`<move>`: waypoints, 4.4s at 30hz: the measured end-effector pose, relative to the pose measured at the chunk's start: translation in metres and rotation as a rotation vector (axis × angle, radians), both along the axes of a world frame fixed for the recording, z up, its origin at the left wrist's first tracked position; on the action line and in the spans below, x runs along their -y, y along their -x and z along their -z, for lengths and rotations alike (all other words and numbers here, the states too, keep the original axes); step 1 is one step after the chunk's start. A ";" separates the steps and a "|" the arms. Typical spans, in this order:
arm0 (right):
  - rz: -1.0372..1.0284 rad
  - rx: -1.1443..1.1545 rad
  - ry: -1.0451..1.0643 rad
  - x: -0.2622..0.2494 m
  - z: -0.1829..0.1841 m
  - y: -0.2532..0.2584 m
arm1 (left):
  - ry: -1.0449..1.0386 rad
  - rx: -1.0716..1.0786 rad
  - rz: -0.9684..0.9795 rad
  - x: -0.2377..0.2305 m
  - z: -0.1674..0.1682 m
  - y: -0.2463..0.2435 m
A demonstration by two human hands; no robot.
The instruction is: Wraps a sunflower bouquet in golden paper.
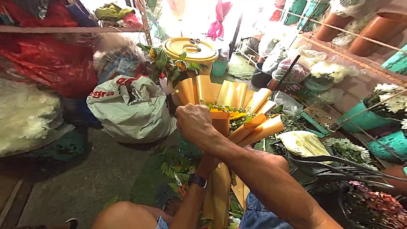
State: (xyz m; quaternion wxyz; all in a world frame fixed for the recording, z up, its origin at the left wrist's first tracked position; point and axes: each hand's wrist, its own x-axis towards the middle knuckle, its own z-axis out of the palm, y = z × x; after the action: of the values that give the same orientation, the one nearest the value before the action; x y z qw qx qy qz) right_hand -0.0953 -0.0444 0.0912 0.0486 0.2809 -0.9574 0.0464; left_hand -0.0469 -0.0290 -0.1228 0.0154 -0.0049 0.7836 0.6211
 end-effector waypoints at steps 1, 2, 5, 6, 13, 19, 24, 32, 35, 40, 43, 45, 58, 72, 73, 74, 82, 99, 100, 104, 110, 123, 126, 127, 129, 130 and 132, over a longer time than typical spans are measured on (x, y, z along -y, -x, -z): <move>-0.012 0.014 0.008 -0.003 -0.003 -0.001 | -0.045 0.001 -0.019 -0.001 0.001 0.001; -0.040 0.034 0.028 -0.009 -0.010 -0.005 | -0.106 0.009 -0.042 -0.001 0.003 0.003; -0.181 -0.045 0.272 -0.055 -0.048 -0.027 | -0.398 0.030 -0.064 0.002 0.025 0.013; -0.220 -0.083 0.411 -0.078 -0.063 -0.035 | -0.492 0.045 -0.060 0.003 0.035 0.018; 0.059 -0.313 1.480 -0.254 0.018 -0.037 | -0.576 0.077 -0.068 0.021 0.031 0.020; 0.707 0.619 1.849 -0.219 0.198 0.025 | -0.682 0.155 -0.101 0.015 0.052 0.042; 0.609 0.984 2.089 -0.158 0.266 0.080 | -0.659 0.234 -0.141 0.005 0.088 0.076; 0.649 0.917 1.287 -0.160 0.329 0.129 | -0.520 0.280 -0.263 0.014 0.111 0.141; 0.615 1.050 1.209 -0.170 0.351 0.114 | -0.337 0.357 -0.449 0.018 0.136 0.143; 0.554 0.996 1.247 -0.166 0.357 0.099 | -0.218 0.373 -0.503 0.012 0.145 0.124; 0.520 0.894 1.286 -0.168 0.348 0.092 | -0.337 0.337 -0.451 0.006 0.135 0.124; 0.516 0.839 1.254 -0.167 0.342 0.092 | -0.389 0.340 -0.409 0.006 0.127 0.129; 0.454 0.986 1.186 -0.138 0.346 0.116 | -0.047 0.337 -0.355 0.046 0.116 0.131; 0.422 0.943 0.964 -0.144 0.367 0.132 | 0.195 0.847 -0.565 0.152 0.227 -0.015; 0.422 0.946 0.995 -0.145 0.366 0.132 | 0.203 0.910 -0.495 0.145 0.242 -0.022; 0.426 0.949 1.006 -0.146 0.363 0.130 | 0.212 0.942 -0.427 0.135 0.256 -0.030; 0.418 0.839 0.802 -0.157 0.352 0.128 | 0.571 1.208 -0.547 0.047 0.274 -0.056; 0.503 0.965 0.953 -0.157 0.348 0.106 | 0.094 0.696 -0.495 0.154 0.082 -0.023; 0.504 0.966 0.970 -0.156 0.347 0.103 | 0.053 0.629 -0.409 0.142 0.061 -0.027; 0.521 0.965 1.015 -0.153 0.346 0.098 | -0.090 0.590 -0.088 0.076 0.005 -0.017; 0.534 0.917 1.006 -0.154 0.350 0.098 | -0.171 0.825 0.010 0.012 0.008 0.050; 0.545 0.922 1.065 -0.154 0.354 0.100 | -0.173 0.892 -0.136 -0.003 0.022 0.097; 0.674 0.886 1.045 -0.157 0.355 0.099 | -0.010 0.822 -0.074 0.002 0.021 0.080; 0.737 0.857 1.022 -0.161 0.357 0.098 | 0.056 0.777 -0.031 0.007 0.017 0.069; 0.873 0.787 0.904 -0.171 0.361 0.096 | 0.102 0.700 -0.017 0.023 0.005 0.039; 0.931 0.748 0.838 -0.176 0.362 0.095 | 0.092 0.678 -0.077 0.034 0.002 0.021; 0.970 0.694 0.759 -0.181 0.359 0.094 | 0.173 0.657 -0.253 0.063 0.010 -0.010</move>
State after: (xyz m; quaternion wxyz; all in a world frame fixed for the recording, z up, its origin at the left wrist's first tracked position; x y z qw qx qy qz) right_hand -0.1894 0.1364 -0.2680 -0.1496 -0.2450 -0.8525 0.4369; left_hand -0.0365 -0.0923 -0.1329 0.1887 -0.3024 0.7796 0.5149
